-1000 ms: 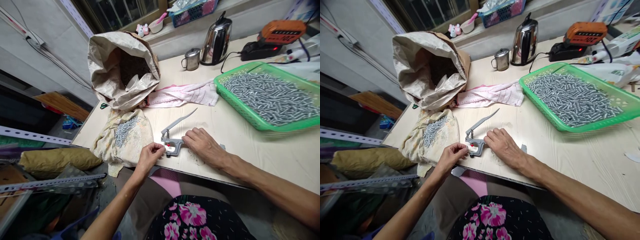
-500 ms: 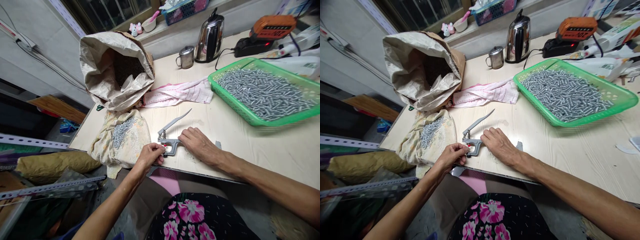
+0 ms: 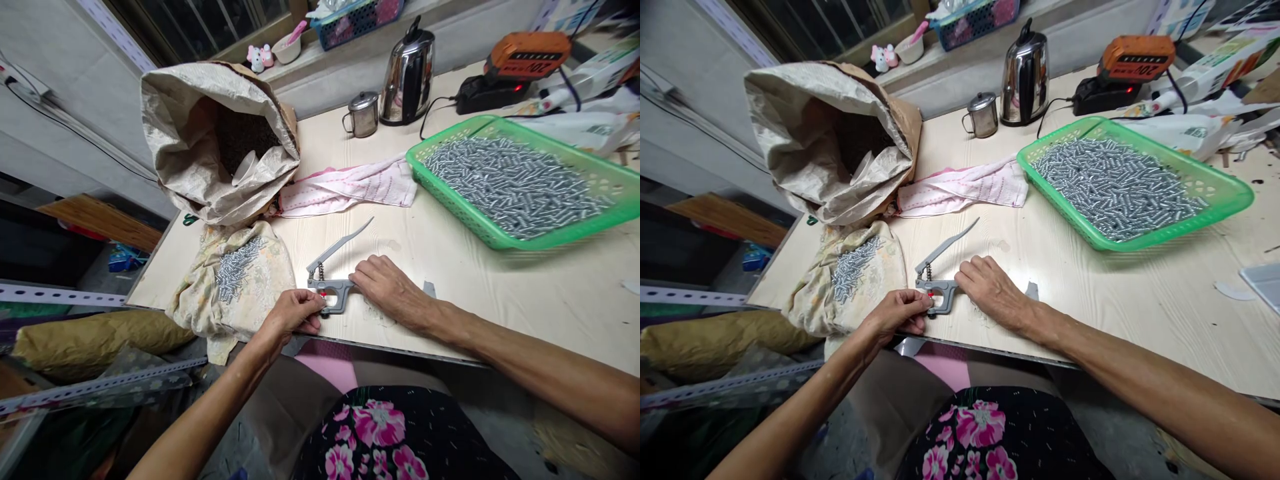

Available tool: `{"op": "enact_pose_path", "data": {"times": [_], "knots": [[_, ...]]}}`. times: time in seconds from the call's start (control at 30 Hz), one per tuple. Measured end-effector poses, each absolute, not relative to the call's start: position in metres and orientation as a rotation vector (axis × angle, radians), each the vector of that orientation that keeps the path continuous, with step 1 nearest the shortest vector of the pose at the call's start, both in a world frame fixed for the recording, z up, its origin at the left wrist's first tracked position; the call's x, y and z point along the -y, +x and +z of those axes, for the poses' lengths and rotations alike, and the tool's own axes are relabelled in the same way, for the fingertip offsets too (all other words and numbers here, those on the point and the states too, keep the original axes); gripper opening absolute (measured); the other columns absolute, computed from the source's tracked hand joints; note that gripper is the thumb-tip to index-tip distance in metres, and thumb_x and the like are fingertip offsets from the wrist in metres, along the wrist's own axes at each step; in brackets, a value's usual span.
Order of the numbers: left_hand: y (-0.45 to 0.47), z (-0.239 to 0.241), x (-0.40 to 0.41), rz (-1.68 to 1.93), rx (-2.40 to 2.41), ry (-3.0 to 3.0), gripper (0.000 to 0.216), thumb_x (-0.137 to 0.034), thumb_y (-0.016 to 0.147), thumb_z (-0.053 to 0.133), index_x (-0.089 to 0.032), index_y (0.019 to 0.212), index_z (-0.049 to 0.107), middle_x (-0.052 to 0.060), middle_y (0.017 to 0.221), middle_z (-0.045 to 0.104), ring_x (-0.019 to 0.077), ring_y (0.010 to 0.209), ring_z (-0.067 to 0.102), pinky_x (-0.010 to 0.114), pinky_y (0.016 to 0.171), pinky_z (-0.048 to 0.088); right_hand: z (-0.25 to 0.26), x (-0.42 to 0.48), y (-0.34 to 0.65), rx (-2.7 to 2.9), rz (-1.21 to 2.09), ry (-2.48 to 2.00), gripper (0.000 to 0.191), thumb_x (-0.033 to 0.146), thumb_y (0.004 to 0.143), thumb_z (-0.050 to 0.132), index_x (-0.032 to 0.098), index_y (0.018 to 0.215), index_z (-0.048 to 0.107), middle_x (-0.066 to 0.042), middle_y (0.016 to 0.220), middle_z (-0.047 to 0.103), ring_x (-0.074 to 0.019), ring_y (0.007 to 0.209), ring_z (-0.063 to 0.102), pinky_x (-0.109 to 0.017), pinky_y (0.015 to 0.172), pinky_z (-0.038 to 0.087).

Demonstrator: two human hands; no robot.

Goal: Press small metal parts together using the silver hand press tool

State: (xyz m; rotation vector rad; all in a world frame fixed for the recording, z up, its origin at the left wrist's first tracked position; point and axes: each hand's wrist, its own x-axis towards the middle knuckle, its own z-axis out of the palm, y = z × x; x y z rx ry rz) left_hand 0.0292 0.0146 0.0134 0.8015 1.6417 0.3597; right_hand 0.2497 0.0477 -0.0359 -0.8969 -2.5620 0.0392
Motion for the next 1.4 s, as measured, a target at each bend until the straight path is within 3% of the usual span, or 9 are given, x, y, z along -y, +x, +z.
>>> {"op": "enact_pose_path", "data": {"times": [0.27, 0.37, 0.43, 0.53, 0.6, 0.8, 0.97, 1.17, 1.4], "knots": [[0.026, 0.011, -0.019, 0.328, -1.606, 0.775, 0.034, -0.039, 0.064, 0.082, -0.013, 0.073, 0.062, -0.005, 0.044, 0.054, 0.0058, 0.033, 0.046, 0.016, 0.037, 0.039, -0.038, -0.049, 0.249, 2.582, 0.219, -0.933, 0.020, 0.009, 0.096, 0.039, 0.018, 0.085, 0.053, -0.004, 0.086, 0.055, -0.0195, 0.080, 0.042, -0.034, 0.073, 0.030], [0.026, 0.010, -0.021, 0.280, -1.608, 0.795, 0.029, -0.035, 0.068, 0.079, -0.013, 0.068, 0.061, -0.004, 0.042, 0.053, 0.0060, 0.032, 0.045, 0.016, 0.036, 0.038, -0.035, -0.051, 0.250, 2.615, 0.281, -0.973, 0.016, 0.018, 0.098, 0.044, 0.018, 0.088, 0.056, -0.006, 0.091, 0.059, -0.0213, 0.085, 0.047, -0.036, 0.076, 0.034], [0.027, 0.012, -0.022, 0.250, -1.619, 0.801, 0.027, -0.032, 0.070, 0.078, -0.013, 0.065, 0.060, -0.003, 0.041, 0.053, 0.0062, 0.032, 0.045, 0.016, 0.036, 0.039, -0.033, -0.055, 0.253, 2.603, 0.340, -0.975, 0.015, 0.030, 0.096, 0.052, 0.017, 0.099, 0.058, -0.010, 0.108, 0.060, -0.0247, 0.097, 0.049, -0.039, 0.083, 0.039], [0.029, 0.015, -0.023, 0.206, -1.646, 0.783, 0.027, -0.031, 0.070, 0.078, -0.013, 0.062, 0.059, -0.003, 0.039, 0.052, 0.0062, 0.032, 0.045, 0.015, 0.037, 0.038, -0.032, -0.065, 0.259, 2.590, 0.330, -0.975, 0.059, 0.049, 0.087, 0.064, 0.013, 0.130, 0.047, -0.020, 0.142, 0.042, -0.0347, 0.126, 0.039, -0.050, 0.098, 0.038], [0.030, 0.018, -0.023, 0.183, -1.659, 0.753, 0.027, -0.030, 0.068, 0.080, -0.013, 0.061, 0.060, -0.003, 0.040, 0.053, 0.0060, 0.031, 0.045, 0.015, 0.036, 0.038, -0.033, -0.074, 0.263, 2.647, 0.282, -0.968, 0.079, 0.057, 0.082, 0.066, 0.012, 0.140, 0.037, -0.024, 0.149, 0.033, -0.0396, 0.135, 0.029, -0.058, 0.104, 0.032], [0.036, 0.022, -0.024, 0.168, -1.718, 0.660, 0.021, -0.023, 0.072, 0.075, -0.012, 0.061, 0.062, -0.002, 0.039, 0.054, 0.0074, 0.030, 0.045, 0.017, 0.035, 0.039, -0.029, -0.097, 0.264, 2.771, 0.232, -0.922, 0.093, 0.066, 0.070, 0.072, 0.012, 0.139, 0.039, -0.022, 0.138, 0.046, -0.0421, 0.129, 0.037, -0.064, 0.103, 0.031], [0.040, 0.026, -0.021, 0.188, -1.755, 0.614, 0.016, -0.016, 0.076, 0.069, -0.011, 0.061, 0.063, -0.002, 0.041, 0.055, 0.0086, 0.031, 0.047, 0.018, 0.035, 0.041, -0.026, -0.098, 0.262, 2.782, 0.199, -0.909, 0.088, 0.063, 0.069, 0.074, 0.011, 0.133, 0.044, -0.020, 0.128, 0.052, -0.0371, 0.116, 0.046, -0.055, 0.100, 0.035], [0.041, 0.023, -0.022, 0.161, -1.754, 0.626, 0.018, -0.019, 0.074, 0.071, -0.012, 0.060, 0.062, -0.001, 0.041, 0.055, 0.0087, 0.032, 0.048, 0.018, 0.036, 0.040, -0.023, -0.099, 0.264, 2.779, 0.219, -0.884, 0.080, 0.063, 0.068, 0.074, 0.012, 0.125, 0.048, -0.018, 0.121, 0.053, -0.0332, 0.108, 0.047, -0.048, 0.094, 0.038], [0.042, 0.030, -0.015, 0.047, -1.838, 0.923, 0.023, -0.030, 0.084, 0.061, -0.013, 0.068, 0.062, -0.001, 0.052, 0.056, 0.0108, 0.041, 0.051, 0.025, 0.047, 0.045, -0.021, -0.095, 0.264, 2.784, 0.291, -0.928, 0.052, 0.050, 0.077, 0.073, 0.014, 0.111, 0.056, -0.012, 0.107, 0.054, -0.0273, 0.095, 0.046, -0.042, 0.090, 0.037]]}}
